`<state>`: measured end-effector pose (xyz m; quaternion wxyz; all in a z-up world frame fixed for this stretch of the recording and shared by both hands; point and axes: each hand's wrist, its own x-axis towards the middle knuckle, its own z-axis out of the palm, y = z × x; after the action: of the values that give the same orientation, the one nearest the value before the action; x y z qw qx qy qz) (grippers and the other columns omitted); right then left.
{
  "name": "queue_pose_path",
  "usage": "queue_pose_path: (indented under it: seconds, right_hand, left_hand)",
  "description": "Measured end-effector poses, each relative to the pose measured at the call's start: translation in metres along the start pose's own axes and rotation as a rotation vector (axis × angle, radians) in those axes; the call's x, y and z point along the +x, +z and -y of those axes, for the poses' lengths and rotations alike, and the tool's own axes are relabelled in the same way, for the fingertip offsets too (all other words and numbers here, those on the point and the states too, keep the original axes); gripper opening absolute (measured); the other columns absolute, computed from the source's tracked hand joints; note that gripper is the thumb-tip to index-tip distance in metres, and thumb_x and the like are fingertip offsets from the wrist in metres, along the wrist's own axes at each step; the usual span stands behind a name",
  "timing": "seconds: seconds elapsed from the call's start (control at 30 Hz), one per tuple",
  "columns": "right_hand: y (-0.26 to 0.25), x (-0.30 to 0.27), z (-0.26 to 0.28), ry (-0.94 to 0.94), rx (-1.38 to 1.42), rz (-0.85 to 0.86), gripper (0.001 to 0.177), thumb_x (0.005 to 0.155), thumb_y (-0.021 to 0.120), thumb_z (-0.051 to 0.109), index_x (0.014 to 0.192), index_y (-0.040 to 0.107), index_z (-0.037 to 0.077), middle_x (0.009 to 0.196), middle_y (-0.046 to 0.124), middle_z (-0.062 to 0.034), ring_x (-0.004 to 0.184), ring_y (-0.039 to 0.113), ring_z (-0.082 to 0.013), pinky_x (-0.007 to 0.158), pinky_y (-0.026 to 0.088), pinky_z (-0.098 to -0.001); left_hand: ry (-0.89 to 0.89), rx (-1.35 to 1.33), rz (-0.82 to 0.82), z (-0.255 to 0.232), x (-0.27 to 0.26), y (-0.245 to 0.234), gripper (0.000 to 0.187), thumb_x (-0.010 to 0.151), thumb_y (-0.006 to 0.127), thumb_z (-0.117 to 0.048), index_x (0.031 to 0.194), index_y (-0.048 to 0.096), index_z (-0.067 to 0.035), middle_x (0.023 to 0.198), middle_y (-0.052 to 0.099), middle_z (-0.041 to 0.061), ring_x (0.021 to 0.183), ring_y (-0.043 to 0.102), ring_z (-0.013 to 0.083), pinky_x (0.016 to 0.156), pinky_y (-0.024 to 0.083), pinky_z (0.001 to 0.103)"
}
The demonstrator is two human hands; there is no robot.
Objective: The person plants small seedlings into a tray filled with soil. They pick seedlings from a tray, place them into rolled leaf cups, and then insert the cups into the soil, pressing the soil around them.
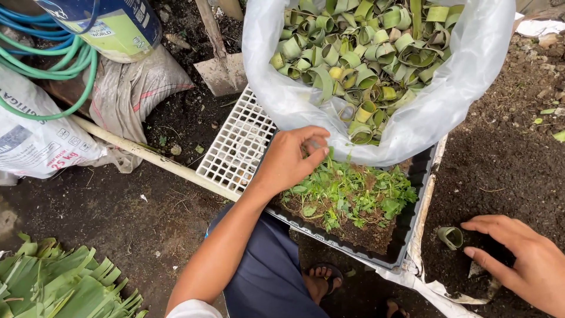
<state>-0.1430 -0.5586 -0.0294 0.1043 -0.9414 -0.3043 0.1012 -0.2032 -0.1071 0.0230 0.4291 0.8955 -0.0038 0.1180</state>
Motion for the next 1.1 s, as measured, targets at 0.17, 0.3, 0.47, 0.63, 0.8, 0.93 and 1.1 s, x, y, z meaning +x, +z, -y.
queue_pose_path:
  seconds: [0.17, 0.3, 0.47, 0.63, 0.8, 0.93, 1.1]
  right_hand:
    - [0.003, -0.004, -0.005, 0.040, -0.012, 0.035, 0.048, 0.080, 0.069, 0.048, 0.125, 0.071, 0.033, 0.129, 0.072, 0.0123, 0.121, 0.069, -0.0147, 0.107, 0.054, -0.0382]
    - [-0.003, -0.002, 0.001, 0.021, 0.001, 0.055, 0.049, 0.080, 0.069, 0.048, 0.127, 0.070, 0.031, 0.132, 0.071, 0.0095, 0.125, 0.067, -0.0161, 0.109, 0.052, -0.0391]
    - [-0.011, 0.000, 0.005, 0.057, -0.052, 0.186, 0.048, 0.084, 0.065, 0.050, 0.130, 0.066, 0.037, 0.135, 0.067, 0.0136, 0.124, 0.067, -0.0139, 0.108, 0.054, -0.0399]
    - [-0.015, -0.004, 0.006, 0.049, -0.014, 0.169, 0.048, 0.083, 0.068, 0.048, 0.129, 0.068, 0.036, 0.135, 0.067, 0.0113, 0.128, 0.065, -0.0146, 0.112, 0.052, -0.0409]
    - [-0.017, -0.005, 0.010, 0.017, 0.018, 0.165, 0.047, 0.083, 0.069, 0.047, 0.127, 0.070, 0.033, 0.133, 0.069, 0.0108, 0.125, 0.066, -0.0146, 0.110, 0.052, -0.0397]
    - [-0.019, -0.009, 0.012, -0.030, 0.047, 0.135, 0.046, 0.082, 0.070, 0.046, 0.126, 0.071, 0.032, 0.131, 0.070, 0.0101, 0.121, 0.069, -0.0135, 0.108, 0.053, -0.0373]
    - [-0.029, -0.009, 0.026, -0.076, 0.072, 0.068, 0.045, 0.082, 0.071, 0.046, 0.123, 0.073, 0.029, 0.130, 0.072, 0.0072, 0.119, 0.071, -0.0155, 0.109, 0.053, -0.0376]
  left_hand:
    - [0.120, 0.147, 0.063, 0.012, -0.023, -0.014, 0.014, 0.086, 0.066, -0.004, 0.094, 0.073, -0.013, 0.092, 0.064, 0.003, 0.092, 0.059, 0.0244, 0.081, 0.046, 0.037]
    - [0.171, 0.455, 0.261, 0.032, -0.024, 0.008, 0.038, 0.085, 0.065, 0.011, 0.109, 0.080, -0.014, 0.088, 0.050, 0.003, 0.082, 0.046, 0.0266, 0.070, 0.042, 0.040]
    - [0.170, 0.598, 0.327, 0.034, -0.014, 0.021, 0.023, 0.090, 0.067, -0.004, 0.105, 0.080, -0.015, 0.094, 0.054, 0.002, 0.092, 0.049, 0.0265, 0.078, 0.041, 0.043]
    - [-0.069, 0.058, 0.119, 0.012, -0.015, -0.012, 0.012, 0.090, 0.071, -0.010, 0.099, 0.078, -0.013, 0.089, 0.066, 0.002, 0.080, 0.052, 0.0185, 0.077, 0.045, 0.035]
    - [-0.228, -0.554, -0.195, 0.031, -0.015, -0.012, 0.014, 0.086, 0.080, -0.006, 0.099, 0.080, -0.007, 0.090, 0.079, 0.004, 0.082, 0.070, 0.0097, 0.079, 0.059, 0.025]
    - [-0.232, -0.799, -0.224, 0.034, -0.018, -0.010, 0.008, 0.086, 0.081, -0.009, 0.094, 0.079, -0.008, 0.087, 0.079, 0.005, 0.071, 0.065, 0.0082, 0.066, 0.054, 0.024]
    - [-0.180, -0.999, -0.187, 0.018, -0.026, -0.005, 0.006, 0.086, 0.081, -0.008, 0.090, 0.078, -0.008, 0.085, 0.076, 0.004, 0.067, 0.060, 0.0097, 0.067, 0.052, 0.024]
